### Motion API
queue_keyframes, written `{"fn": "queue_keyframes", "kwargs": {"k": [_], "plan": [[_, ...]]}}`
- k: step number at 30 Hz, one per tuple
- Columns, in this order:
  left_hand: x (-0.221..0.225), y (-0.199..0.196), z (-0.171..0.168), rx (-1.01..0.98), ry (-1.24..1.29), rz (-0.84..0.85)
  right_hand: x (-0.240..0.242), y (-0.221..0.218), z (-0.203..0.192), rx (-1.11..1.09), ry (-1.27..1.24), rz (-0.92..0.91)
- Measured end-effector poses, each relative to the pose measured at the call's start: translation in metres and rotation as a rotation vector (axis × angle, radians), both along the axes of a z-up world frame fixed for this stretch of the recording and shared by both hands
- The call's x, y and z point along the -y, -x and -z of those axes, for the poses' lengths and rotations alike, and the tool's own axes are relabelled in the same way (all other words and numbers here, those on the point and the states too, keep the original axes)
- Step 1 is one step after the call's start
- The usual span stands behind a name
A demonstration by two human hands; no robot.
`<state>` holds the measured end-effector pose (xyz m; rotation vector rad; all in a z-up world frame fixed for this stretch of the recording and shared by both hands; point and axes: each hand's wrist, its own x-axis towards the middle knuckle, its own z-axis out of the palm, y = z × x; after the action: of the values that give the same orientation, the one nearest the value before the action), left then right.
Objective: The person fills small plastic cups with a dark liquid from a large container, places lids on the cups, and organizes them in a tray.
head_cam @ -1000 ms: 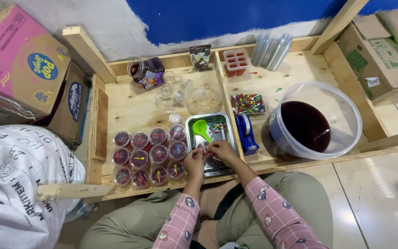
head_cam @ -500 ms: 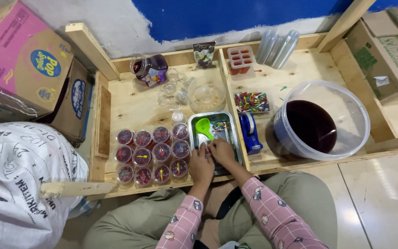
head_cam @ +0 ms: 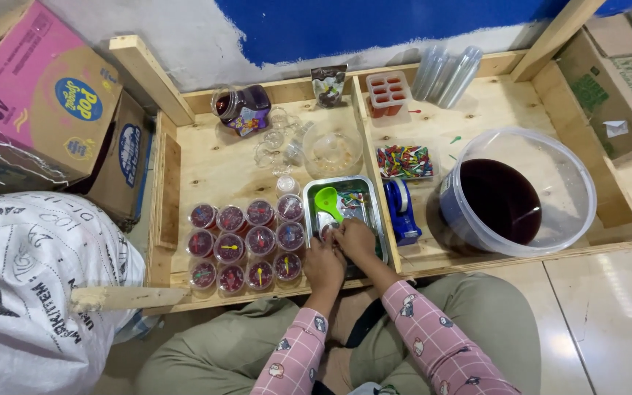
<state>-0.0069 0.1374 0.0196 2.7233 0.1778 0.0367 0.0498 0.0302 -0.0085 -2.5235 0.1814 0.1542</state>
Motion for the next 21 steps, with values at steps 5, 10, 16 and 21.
{"fn": "queue_keyframes", "kwargs": {"k": [5,10,16,21], "plan": [[0.000,-0.001,0.009,0.053,0.025,-0.034,0.005,-0.002,0.001,-0.058,-0.060,0.128],[0.001,-0.003,0.017,0.087,0.036,-0.067,0.009,-0.002,0.017,-0.171,-0.153,0.209],[-0.003,-0.006,0.032,0.155,0.146,-0.091,0.006,0.004,0.040,-0.027,-0.373,0.254],[-0.004,-0.003,0.034,0.371,0.187,-0.013,0.009,0.012,0.036,0.028,-0.461,0.324]]}}
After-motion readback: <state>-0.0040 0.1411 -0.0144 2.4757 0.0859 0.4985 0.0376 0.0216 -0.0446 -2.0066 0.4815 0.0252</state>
